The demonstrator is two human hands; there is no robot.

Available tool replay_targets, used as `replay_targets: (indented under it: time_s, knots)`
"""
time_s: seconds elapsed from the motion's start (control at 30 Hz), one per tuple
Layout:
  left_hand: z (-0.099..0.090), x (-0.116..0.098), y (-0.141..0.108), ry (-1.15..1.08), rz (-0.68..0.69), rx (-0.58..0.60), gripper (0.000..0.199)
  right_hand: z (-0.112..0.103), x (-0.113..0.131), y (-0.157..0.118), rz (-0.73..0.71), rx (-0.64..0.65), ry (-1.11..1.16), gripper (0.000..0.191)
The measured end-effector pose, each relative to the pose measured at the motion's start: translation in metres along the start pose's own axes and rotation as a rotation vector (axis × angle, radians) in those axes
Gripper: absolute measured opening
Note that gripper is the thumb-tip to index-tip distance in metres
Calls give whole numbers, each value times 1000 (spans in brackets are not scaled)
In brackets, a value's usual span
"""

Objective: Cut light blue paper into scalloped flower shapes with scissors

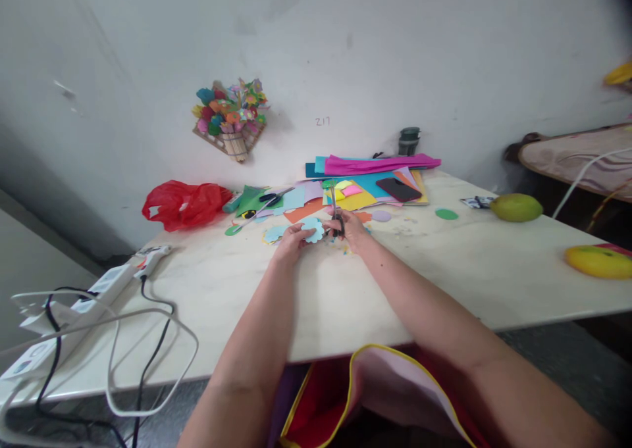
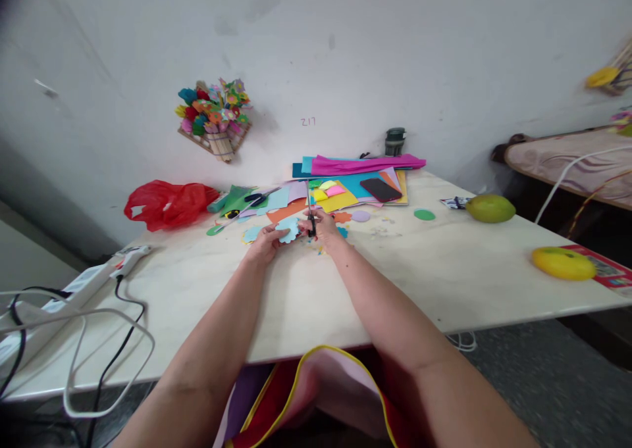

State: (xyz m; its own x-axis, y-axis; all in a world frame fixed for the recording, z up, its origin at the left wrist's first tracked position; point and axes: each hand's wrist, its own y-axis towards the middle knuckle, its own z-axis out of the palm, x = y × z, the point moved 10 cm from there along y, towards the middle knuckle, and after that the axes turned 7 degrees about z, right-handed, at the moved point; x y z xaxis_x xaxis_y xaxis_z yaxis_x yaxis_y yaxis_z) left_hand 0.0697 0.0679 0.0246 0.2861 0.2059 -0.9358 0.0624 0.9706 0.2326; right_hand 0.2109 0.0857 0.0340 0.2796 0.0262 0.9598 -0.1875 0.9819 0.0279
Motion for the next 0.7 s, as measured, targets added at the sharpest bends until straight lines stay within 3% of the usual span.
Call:
replay_targets:
  time_s: [0.5, 0.7]
  knots:
    - [4, 4, 0, 21, -2, 49, 23, 5, -4, -1, 9, 27, -72, 40]
    - [2, 3, 0, 21, 12, 8, 25, 8, -6, -1, 9, 43, -65, 42]
